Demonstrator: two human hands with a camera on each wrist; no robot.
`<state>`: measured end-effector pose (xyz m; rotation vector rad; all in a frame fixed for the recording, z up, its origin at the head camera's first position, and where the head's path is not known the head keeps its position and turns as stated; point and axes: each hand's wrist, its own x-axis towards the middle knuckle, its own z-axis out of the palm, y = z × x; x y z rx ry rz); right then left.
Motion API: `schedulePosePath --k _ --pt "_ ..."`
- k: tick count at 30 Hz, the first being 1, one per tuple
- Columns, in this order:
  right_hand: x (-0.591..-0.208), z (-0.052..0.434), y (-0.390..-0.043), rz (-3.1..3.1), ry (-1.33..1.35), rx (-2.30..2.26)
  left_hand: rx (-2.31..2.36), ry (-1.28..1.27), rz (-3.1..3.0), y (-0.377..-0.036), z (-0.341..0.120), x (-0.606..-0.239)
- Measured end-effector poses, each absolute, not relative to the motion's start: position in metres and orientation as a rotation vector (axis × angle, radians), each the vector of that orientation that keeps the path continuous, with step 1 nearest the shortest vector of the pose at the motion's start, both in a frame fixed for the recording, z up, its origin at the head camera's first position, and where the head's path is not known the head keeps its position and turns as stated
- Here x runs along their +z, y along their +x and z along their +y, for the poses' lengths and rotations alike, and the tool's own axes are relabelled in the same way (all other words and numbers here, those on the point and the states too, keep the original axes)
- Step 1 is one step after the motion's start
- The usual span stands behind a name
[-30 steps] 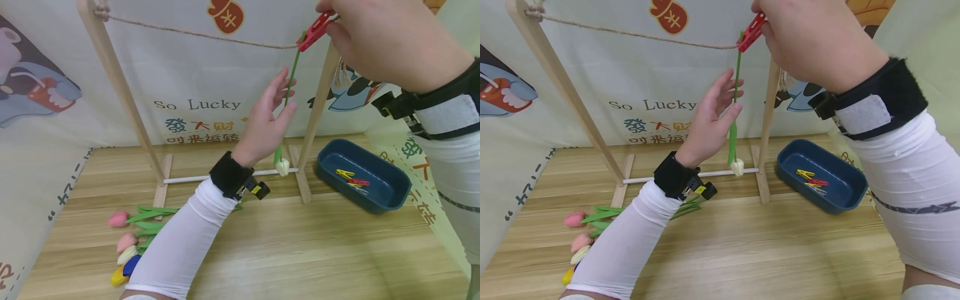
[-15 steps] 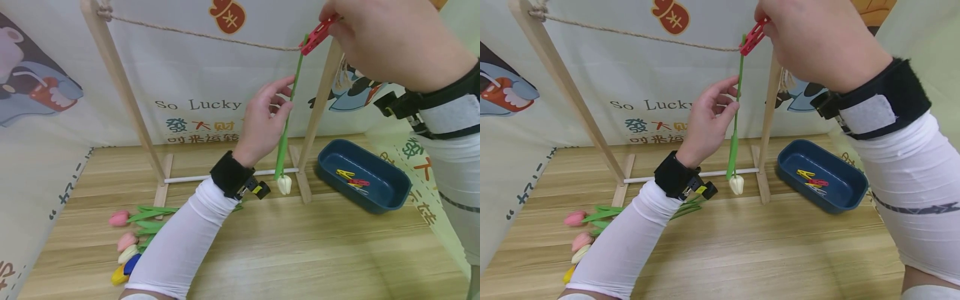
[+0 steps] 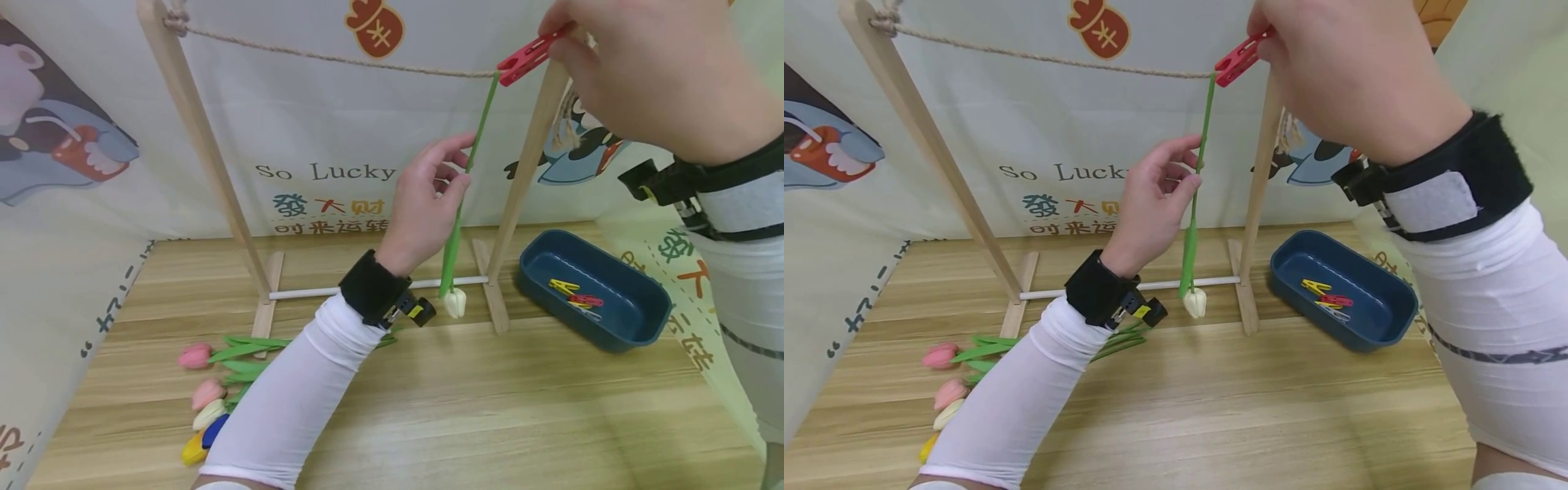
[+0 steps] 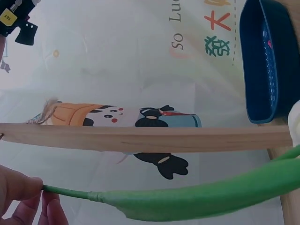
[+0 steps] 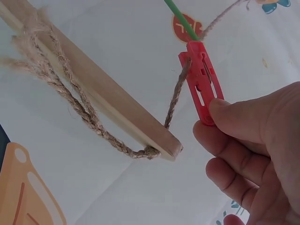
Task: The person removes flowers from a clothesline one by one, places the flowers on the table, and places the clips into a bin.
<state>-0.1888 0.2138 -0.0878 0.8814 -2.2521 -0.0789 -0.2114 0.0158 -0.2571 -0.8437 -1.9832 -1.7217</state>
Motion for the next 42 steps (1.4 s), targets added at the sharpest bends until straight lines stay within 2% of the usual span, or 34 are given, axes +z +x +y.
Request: schedulePosePath --k 21,32,42 --pt "-0.104 0.243 -0.178 -2.098 0.790 0.045 -1.624 -0.777 -2.064 -0.205 -0.013 -0.275" --pt "-0.126 0.250 -0.171 -2.139 0.766 0.051 -1.536 -0.753 -2.129 -0.191 -0.033 -0.284" --pt "-0.166 0.266 -0.166 -2.372 0.692 0.177 -1.299 -0.806 -2.215 -0.169 -0.065 -0.293"
